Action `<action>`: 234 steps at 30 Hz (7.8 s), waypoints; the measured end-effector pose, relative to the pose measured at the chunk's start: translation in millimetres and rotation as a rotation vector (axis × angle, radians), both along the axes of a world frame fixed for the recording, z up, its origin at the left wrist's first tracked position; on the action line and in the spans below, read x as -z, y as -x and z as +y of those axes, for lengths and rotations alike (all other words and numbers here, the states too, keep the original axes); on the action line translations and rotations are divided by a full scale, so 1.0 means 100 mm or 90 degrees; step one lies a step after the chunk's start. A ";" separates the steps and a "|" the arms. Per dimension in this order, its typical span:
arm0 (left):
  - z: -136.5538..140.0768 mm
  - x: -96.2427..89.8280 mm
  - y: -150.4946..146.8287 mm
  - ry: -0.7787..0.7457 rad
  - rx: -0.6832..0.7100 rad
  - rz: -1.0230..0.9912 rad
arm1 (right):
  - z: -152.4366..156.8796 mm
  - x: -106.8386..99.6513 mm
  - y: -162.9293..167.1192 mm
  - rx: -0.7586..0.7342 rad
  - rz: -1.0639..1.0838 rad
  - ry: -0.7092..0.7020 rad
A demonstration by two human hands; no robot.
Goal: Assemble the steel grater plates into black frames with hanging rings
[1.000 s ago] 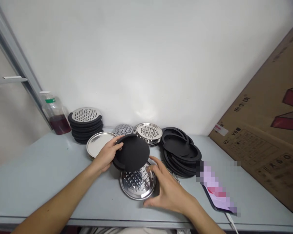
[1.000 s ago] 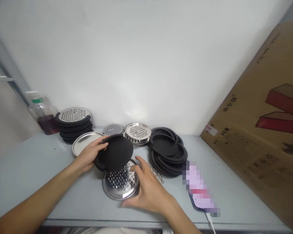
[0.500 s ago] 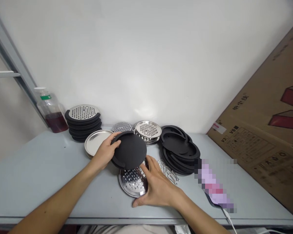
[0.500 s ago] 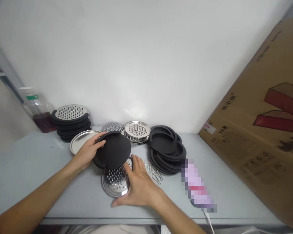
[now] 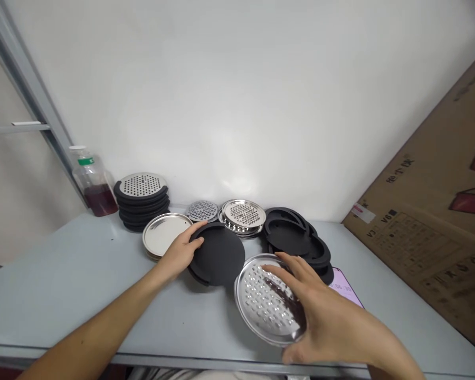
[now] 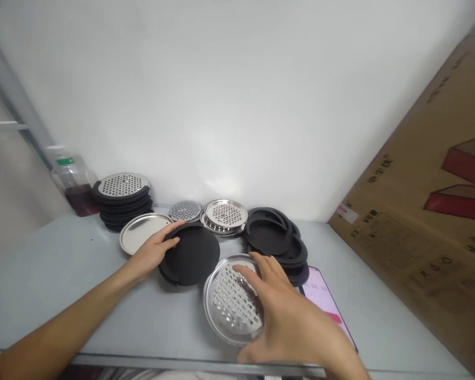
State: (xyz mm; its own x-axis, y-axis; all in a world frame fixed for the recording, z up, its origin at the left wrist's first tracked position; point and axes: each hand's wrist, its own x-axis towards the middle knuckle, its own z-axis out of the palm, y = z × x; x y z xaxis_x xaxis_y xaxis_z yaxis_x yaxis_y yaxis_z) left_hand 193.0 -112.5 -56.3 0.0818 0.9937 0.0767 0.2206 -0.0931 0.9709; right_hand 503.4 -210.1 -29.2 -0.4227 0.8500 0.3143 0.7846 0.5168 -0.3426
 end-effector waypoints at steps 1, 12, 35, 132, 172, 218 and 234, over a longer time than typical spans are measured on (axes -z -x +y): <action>-0.02 -0.01 -0.02 0.017 -0.002 -0.014 | -0.01 -0.04 -0.03 -0.048 -0.045 0.041; -0.41 0.41 -0.02 0.052 -0.043 0.036 | -0.04 0.29 -0.10 -0.016 -0.111 0.127; -0.52 0.49 0.17 -0.040 0.038 0.287 | -0.22 0.33 0.02 0.039 -0.032 0.314; -0.61 0.42 0.17 -0.148 0.288 0.395 | 1.39 0.33 0.63 0.138 0.048 -0.186; -0.60 0.41 0.19 -0.134 0.299 0.414 | 0.40 0.55 0.28 0.176 0.813 0.549; -0.64 0.33 0.14 -0.126 0.303 0.405 | 0.08 0.57 0.26 0.037 0.148 0.307; -0.63 0.35 0.15 -0.163 0.296 0.387 | 0.06 0.57 0.36 0.042 0.131 0.286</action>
State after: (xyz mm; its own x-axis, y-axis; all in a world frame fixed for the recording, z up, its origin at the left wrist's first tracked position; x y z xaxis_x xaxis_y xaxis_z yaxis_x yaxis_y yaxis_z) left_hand 178.1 -175.3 -91.5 0.5835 0.8052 0.1064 0.5873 -0.5087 0.6295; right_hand 467.2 -204.5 -86.5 -0.3309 0.9435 -0.0180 0.7037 0.2340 -0.6708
